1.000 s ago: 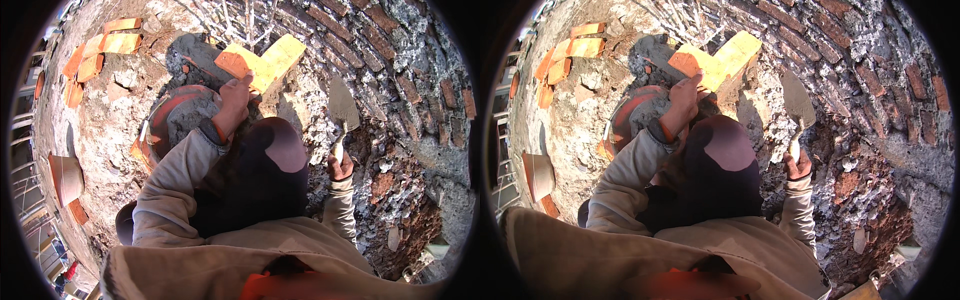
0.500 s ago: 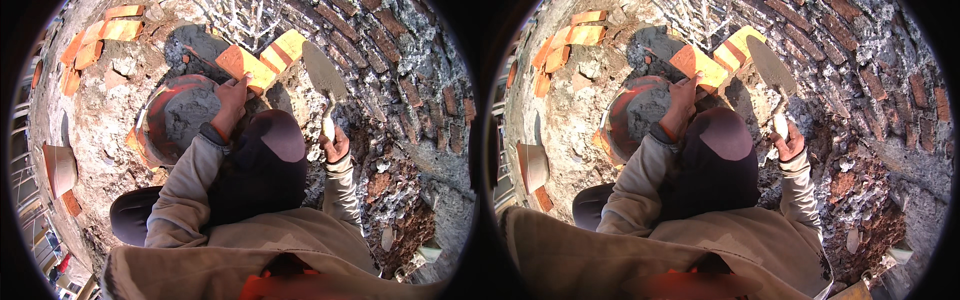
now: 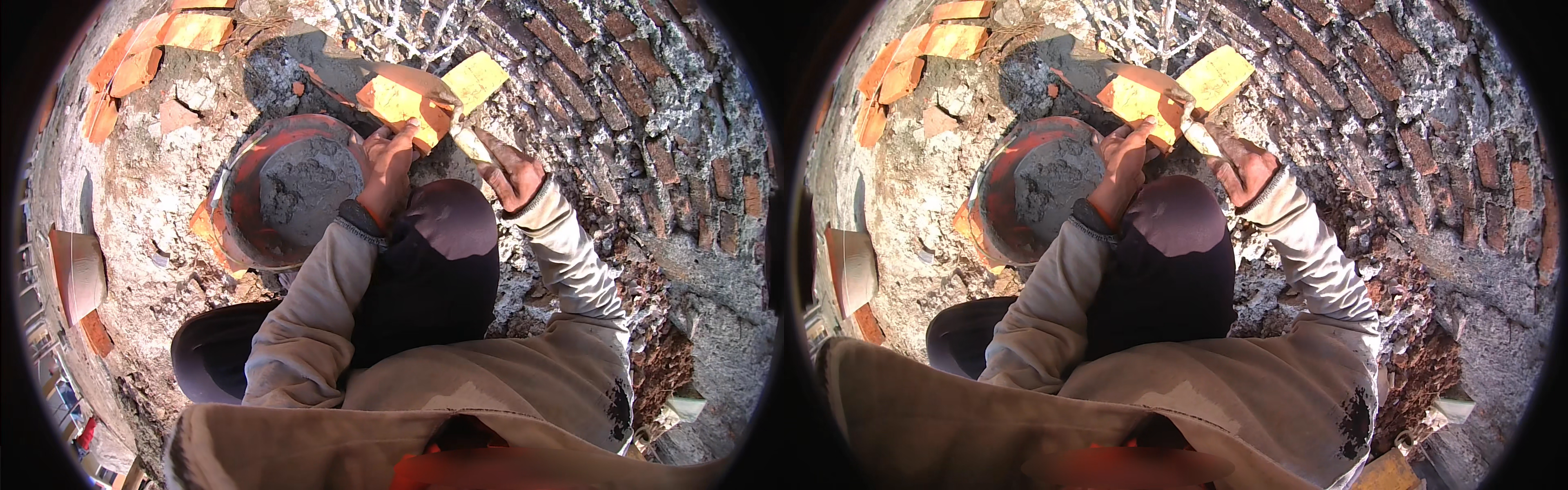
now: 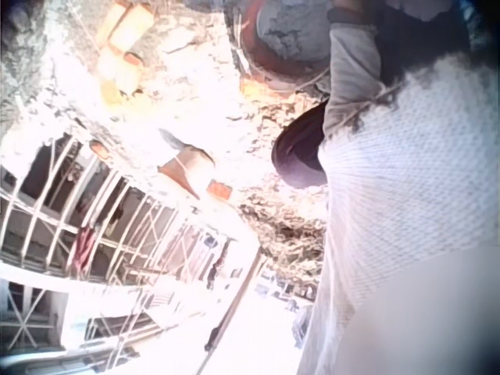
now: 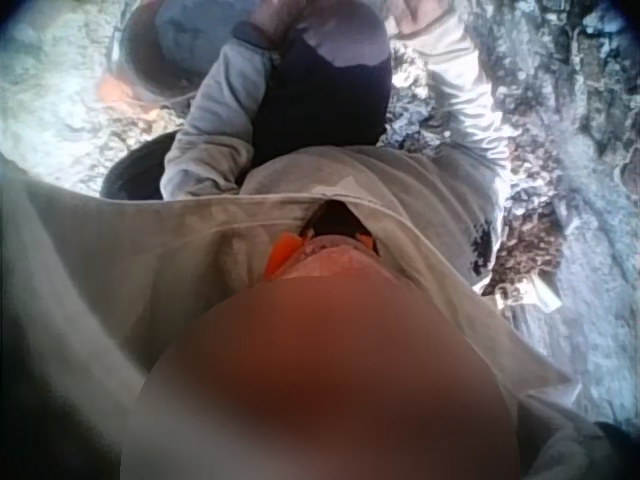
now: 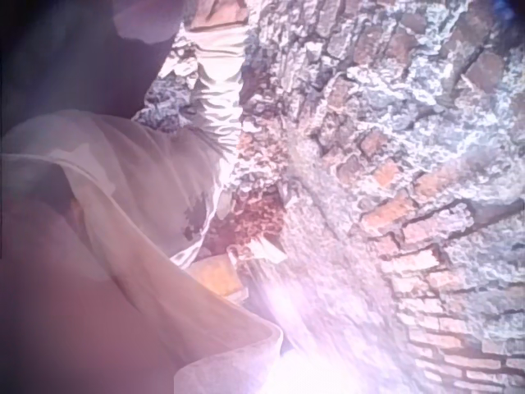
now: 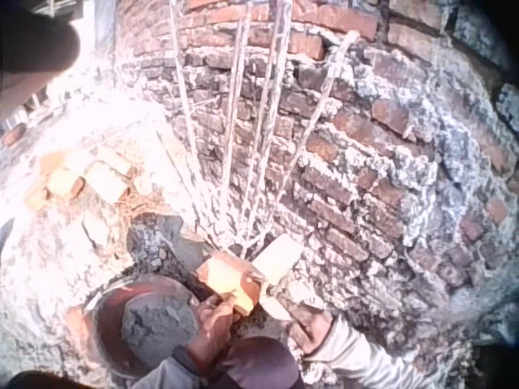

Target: The person scoops mortar from a bucket using a trowel and applies it to bricks, then places them onto a partially built brick wall. They tap the bricks into place and continue the process of adding mortar and laying bricks.

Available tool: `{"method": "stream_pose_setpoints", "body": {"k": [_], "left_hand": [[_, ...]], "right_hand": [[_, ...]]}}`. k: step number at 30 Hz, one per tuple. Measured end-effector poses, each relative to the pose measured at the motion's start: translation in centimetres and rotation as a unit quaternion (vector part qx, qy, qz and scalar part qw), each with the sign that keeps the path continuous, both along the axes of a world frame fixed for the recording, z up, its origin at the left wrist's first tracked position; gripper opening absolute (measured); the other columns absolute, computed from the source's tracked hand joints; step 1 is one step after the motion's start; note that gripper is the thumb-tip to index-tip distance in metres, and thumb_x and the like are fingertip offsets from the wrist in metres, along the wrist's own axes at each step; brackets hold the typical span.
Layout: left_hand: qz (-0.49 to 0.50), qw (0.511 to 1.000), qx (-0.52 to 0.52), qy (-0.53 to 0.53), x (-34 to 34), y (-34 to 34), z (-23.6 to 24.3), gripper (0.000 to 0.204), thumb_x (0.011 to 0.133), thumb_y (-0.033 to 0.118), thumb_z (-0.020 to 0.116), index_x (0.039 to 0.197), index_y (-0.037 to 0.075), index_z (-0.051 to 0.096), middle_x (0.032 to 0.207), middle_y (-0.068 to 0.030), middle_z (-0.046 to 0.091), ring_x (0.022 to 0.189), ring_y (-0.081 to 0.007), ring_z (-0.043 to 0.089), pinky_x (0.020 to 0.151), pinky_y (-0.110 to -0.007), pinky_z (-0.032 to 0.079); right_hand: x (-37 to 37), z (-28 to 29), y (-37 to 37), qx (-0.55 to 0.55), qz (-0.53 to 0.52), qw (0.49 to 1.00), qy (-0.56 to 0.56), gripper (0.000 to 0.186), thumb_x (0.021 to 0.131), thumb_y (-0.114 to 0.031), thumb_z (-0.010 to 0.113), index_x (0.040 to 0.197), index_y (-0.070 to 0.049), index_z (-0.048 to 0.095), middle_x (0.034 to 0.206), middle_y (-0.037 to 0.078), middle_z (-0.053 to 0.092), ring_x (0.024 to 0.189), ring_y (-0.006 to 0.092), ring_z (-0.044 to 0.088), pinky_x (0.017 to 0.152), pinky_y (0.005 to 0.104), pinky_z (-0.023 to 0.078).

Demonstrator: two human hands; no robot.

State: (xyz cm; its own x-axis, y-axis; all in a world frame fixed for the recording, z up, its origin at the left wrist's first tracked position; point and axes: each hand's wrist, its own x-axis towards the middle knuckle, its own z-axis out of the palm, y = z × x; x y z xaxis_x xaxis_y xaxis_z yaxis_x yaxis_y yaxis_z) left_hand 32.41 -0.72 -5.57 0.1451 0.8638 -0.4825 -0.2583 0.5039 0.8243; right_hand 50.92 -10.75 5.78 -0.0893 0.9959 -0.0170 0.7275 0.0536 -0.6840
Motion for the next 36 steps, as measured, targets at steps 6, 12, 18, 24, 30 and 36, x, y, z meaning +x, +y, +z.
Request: {"method": "stream_pose_setpoints", "body": {"k": [6, 12, 18, 24, 30, 36], "left_hand": [[0.006, 0.999, -0.011, 0.046, 0.4, 0.3, -0.3, 0.028, 0.088, 0.024, 0.071, 0.105, 0.002, 0.069, 0.098, -0.0043, 0.069, 0.080, -0.0145, 0.066, 0.064, -0.026, 0.055], [0.007, 0.999, -0.025, 0.033, 0.5, 0.2, 0.8, 0.029, 0.086, 0.026, 0.072, 0.104, 0.003, 0.069, 0.095, -0.0042, 0.069, 0.078, -0.0138, 0.065, 0.064, -0.027, 0.055], [0.002, 0.999, -0.022, 0.035, 0.2, 0.3, 0.0, 0.030, 0.086, 0.026, 0.073, 0.105, 0.003, 0.068, 0.096, -0.0038, 0.069, 0.079, -0.0130, 0.065, 0.063, -0.026, 0.054], [-0.011, 0.998, -0.024, 0.054, 0.5, 0.3, 0.6, 0.029, 0.088, 0.026, 0.071, 0.106, 0.003, 0.068, 0.098, -0.0042, 0.069, 0.081, -0.0129, 0.065, 0.064, -0.026, 0.053], [-0.053, 0.994, -0.023, 0.095, 0.0, 0.7, 0.1, 0.034, 0.087, 0.028, 0.072, 0.109, 0.002, 0.067, 0.100, -0.0051, 0.069, 0.080, -0.0135, 0.065, 0.062, -0.026, 0.053], [-0.118, 0.978, 0.027, 0.172, -1.4, 2.5, -0.9, 0.038, 0.085, 0.023, 0.074, 0.107, -0.005, 0.063, 0.090, -0.0093, 0.068, 0.069, -0.0145, 0.065, 0.055, -0.024, 0.053]], "right_hand": [[-0.1, -0.9, 1.2, -0.016, -0.001, 1.000, -0.012, 0.045, 0.096, -0.020, 0.055, 0.137, -0.001, 0.051, 0.115, 0.025, 0.065, 0.105, 0.0334, 0.067, 0.089, 0.0346, 0.050], [0.3, -0.3, 0.2, 0.137, -0.007, 0.990, 0.015, 0.046, 0.094, -0.018, 0.056, 0.136, 0.000, 0.050, 0.110, 0.027, 0.065, 0.098, 0.0367, 0.067, 0.086, 0.0378, 0.051], [1.1, -0.8, -0.2, 0.000, 0.018, 1.000, -0.006, 0.046, 0.096, -0.020, 0.056, 0.138, -0.002, 0.049, 0.096, 0.023, 0.068, 0.085, 0.0292, 0.069, 0.078, 0.0355, 0.051], [0.7, -1.2, -0.6, -0.005, -0.009, 1.000, 0.019, 0.047, 0.095, -0.019, 0.055, 0.137, -0.001, 0.049, 0.107, 0.027, 0.066, 0.099, 0.0371, 0.067, 0.088, 0.0373, 0.051], [1.1, -0.4, -4.0, -0.029, -0.112, 0.974, 0.195, 0.052, 0.095, -0.021, 0.052, 0.142, -0.001, 0.043, 0.100, 0.018, 0.068, 0.081, 0.0223, 0.067, 0.075, 0.0299, 0.051], [-0.3, -3.6, -8.5, -0.030, -0.292, 0.912, 0.288, 0.040, 0.090, -0.026, 0.056, 0.119, 0.002, 0.052, 0.076, 0.009, 0.059, 0.059, 0.0174, 0.059, 0.049, 0.0294, 0.045]]}}
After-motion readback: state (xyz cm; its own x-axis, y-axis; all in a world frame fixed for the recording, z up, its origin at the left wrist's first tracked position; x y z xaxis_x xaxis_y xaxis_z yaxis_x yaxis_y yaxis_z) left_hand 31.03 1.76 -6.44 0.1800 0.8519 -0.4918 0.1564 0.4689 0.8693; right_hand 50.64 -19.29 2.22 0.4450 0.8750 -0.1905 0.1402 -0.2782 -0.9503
